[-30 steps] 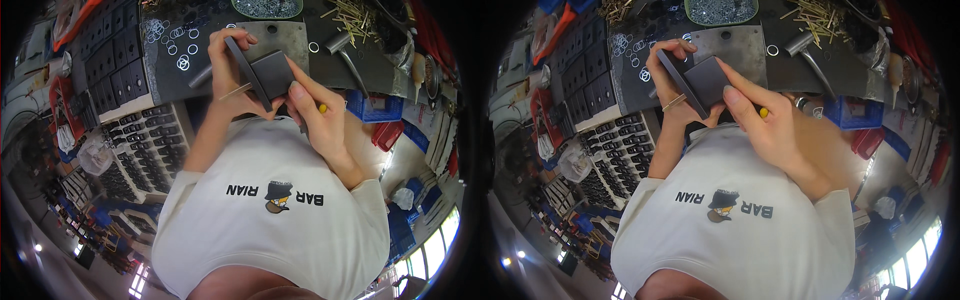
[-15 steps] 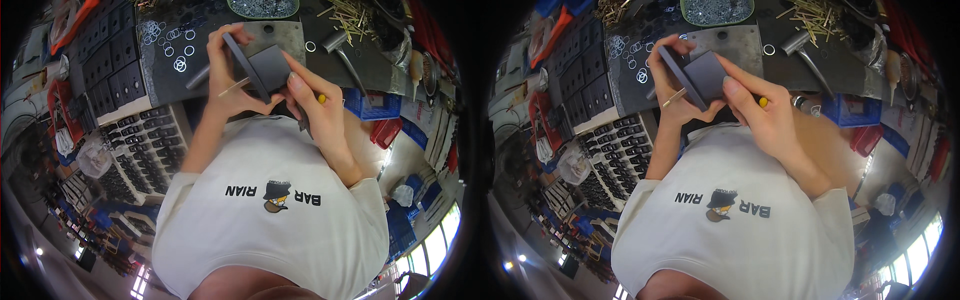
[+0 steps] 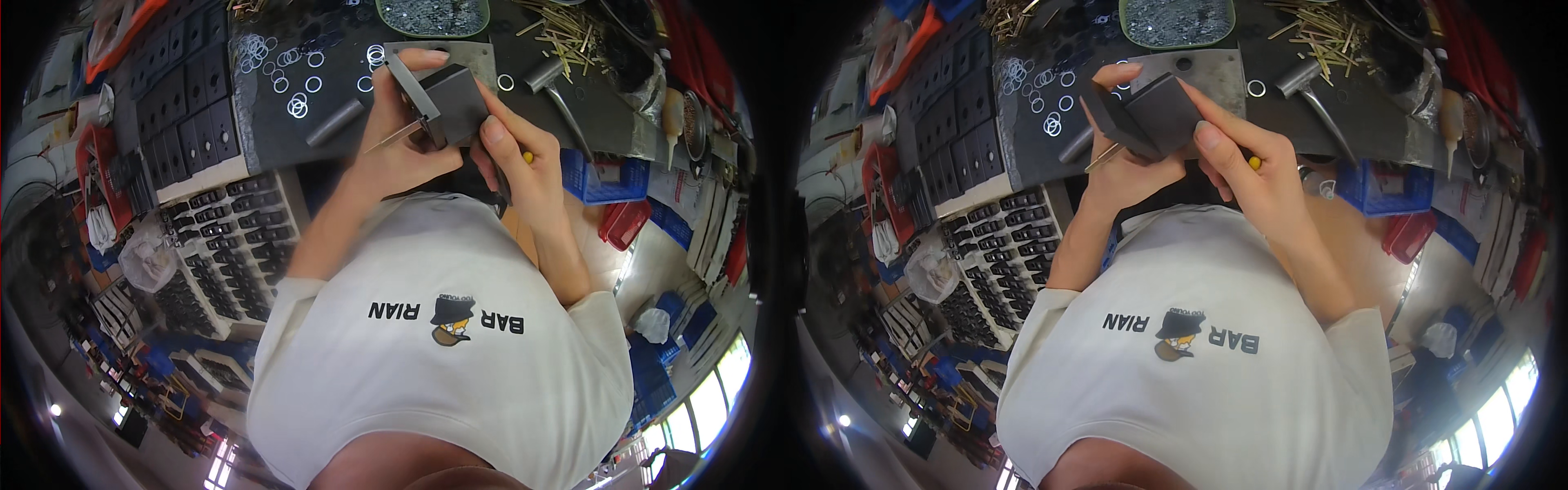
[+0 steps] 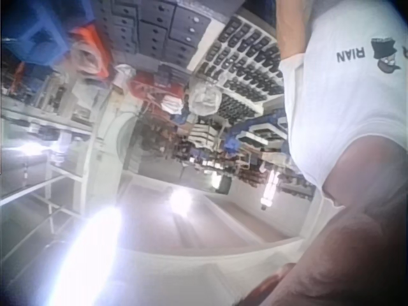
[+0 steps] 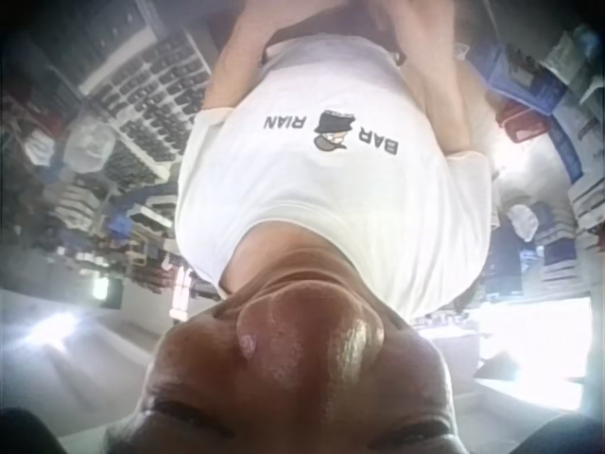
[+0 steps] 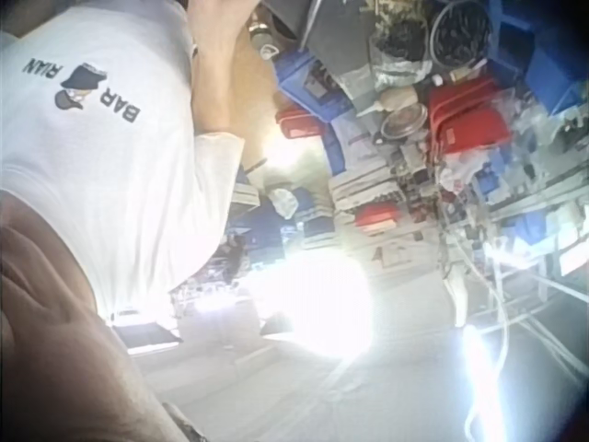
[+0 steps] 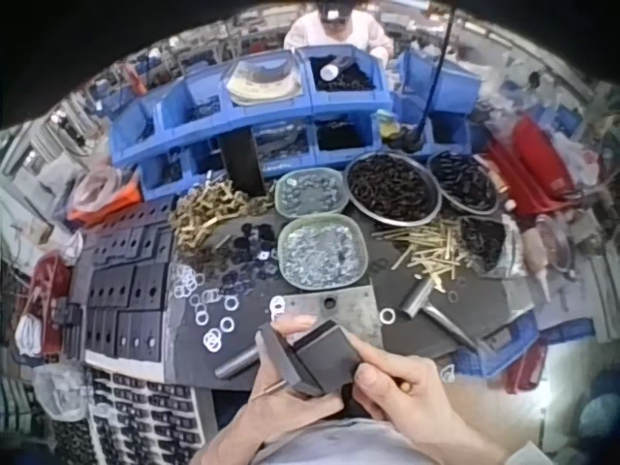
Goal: Assembling mechanical lock components and cylinders at a workstation.
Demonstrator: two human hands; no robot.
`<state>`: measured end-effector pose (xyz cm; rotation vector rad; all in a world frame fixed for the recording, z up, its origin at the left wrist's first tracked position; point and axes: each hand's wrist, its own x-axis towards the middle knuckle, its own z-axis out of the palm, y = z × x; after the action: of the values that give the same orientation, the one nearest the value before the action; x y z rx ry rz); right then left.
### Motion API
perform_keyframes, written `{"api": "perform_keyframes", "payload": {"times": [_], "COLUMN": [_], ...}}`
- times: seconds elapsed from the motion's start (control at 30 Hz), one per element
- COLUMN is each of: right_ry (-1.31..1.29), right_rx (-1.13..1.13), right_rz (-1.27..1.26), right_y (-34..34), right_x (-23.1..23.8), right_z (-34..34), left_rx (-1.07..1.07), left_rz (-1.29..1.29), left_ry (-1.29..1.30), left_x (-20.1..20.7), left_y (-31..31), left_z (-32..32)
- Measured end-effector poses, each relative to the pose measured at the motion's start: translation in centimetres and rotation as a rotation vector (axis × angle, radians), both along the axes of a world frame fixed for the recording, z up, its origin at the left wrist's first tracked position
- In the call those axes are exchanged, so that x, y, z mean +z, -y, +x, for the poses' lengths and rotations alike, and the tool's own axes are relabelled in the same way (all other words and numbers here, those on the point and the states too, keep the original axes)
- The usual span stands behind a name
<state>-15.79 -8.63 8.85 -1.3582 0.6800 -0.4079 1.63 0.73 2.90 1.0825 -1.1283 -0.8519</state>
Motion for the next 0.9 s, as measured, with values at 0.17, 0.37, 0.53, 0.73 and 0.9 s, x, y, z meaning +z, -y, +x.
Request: {"api": "perform_keyframes", "payload": {"times": [0.17, 0.37, 0.53, 0.73, 0.9], "right_ry": [0.013, -0.023, 0.021, 0.006, 0.04], "right_rx": [-0.164, -0.054, -0.094, 0.015, -0.009], "right_rz": [0.053, 0.082, 0.088, 0.183, 0.143], "right_y": [-0.7, -0.5, -1.9, -0.4, -0.2], "right_x": [1.1, 0.2, 0.5, 0.8, 0.3], "right_z": [0.1, -0.4, -0.1, -0.6, 0.1], "left_rx": [0.328, 0.389, 0.518, 0.419, 0.336], "left_rz": [-0.276, -0.186, -0.261, -0.3, -0.17], "left_ry": [-0.2, 0.387, 0.333, 0.388, -0.17], "left_x": [0.4, -1.5, -2.2, -1.5, -0.6], "left_y": [1.6, 0.9, 1.4, 1.4, 1.5], "left_z": [-1.3, 1.0, 0.1, 0.8, -1.3]}}
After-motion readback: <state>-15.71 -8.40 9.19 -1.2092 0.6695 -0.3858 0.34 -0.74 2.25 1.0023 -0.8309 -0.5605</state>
